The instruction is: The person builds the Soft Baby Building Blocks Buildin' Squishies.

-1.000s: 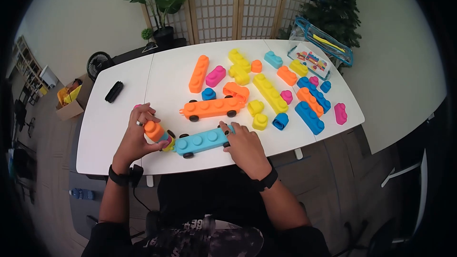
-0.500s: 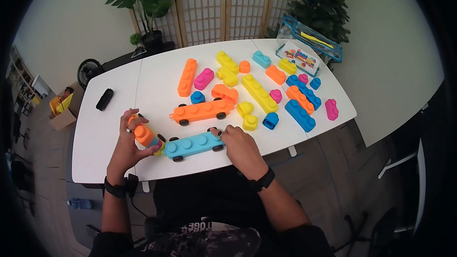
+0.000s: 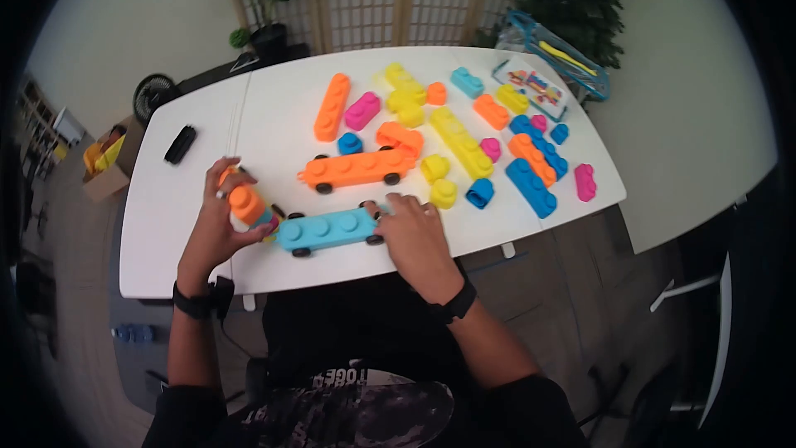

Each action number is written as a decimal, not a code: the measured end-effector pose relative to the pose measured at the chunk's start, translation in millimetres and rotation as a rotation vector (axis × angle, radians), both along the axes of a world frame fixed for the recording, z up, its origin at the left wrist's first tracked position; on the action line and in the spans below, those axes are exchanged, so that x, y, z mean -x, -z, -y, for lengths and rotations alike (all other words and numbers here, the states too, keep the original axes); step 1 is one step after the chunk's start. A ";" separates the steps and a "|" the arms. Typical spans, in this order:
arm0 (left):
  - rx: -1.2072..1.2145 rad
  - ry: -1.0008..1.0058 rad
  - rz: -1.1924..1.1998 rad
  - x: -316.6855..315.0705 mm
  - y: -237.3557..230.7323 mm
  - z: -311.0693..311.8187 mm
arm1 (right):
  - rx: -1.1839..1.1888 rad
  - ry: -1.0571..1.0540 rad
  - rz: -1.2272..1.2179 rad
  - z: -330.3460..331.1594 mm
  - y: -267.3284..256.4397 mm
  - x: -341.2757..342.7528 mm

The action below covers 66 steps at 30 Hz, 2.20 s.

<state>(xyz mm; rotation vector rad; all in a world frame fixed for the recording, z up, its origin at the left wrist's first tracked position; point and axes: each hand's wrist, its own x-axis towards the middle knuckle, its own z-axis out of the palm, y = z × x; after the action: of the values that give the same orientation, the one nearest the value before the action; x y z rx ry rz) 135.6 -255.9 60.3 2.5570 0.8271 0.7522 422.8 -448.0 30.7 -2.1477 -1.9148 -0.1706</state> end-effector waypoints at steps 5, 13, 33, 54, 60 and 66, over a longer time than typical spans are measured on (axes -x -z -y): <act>-0.024 -0.012 -0.030 -0.3 -0.8 0.9 | 0.026 -0.186 -0.059 -8.2 -10.8 24.5; 0.022 -0.018 -0.009 0.3 1.5 -1.2 | 0.010 -0.329 0.012 -23.4 11.8 45.8; 0.116 -0.030 0.007 3.0 -3.5 -10.3 | 0.049 -0.291 0.107 -26.4 28.0 51.5; 0.034 -0.063 0.061 0.1 13.7 -12.0 | 0.068 0.078 0.078 18.0 -24.8 -77.3; -0.112 -0.112 0.057 7.1 35.0 -7.3 | 0.023 0.239 0.127 23.7 -65.0 -132.5; -0.102 -0.150 0.080 14.3 46.5 2.2 | -0.069 -0.063 0.100 -43.5 -72.2 -115.8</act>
<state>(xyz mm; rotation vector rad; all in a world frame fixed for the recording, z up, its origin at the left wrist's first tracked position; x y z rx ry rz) 121.3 -258.1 13.9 2.5552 0.9871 0.9588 538.6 -404.5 102.9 -2.0675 -1.9974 -0.3330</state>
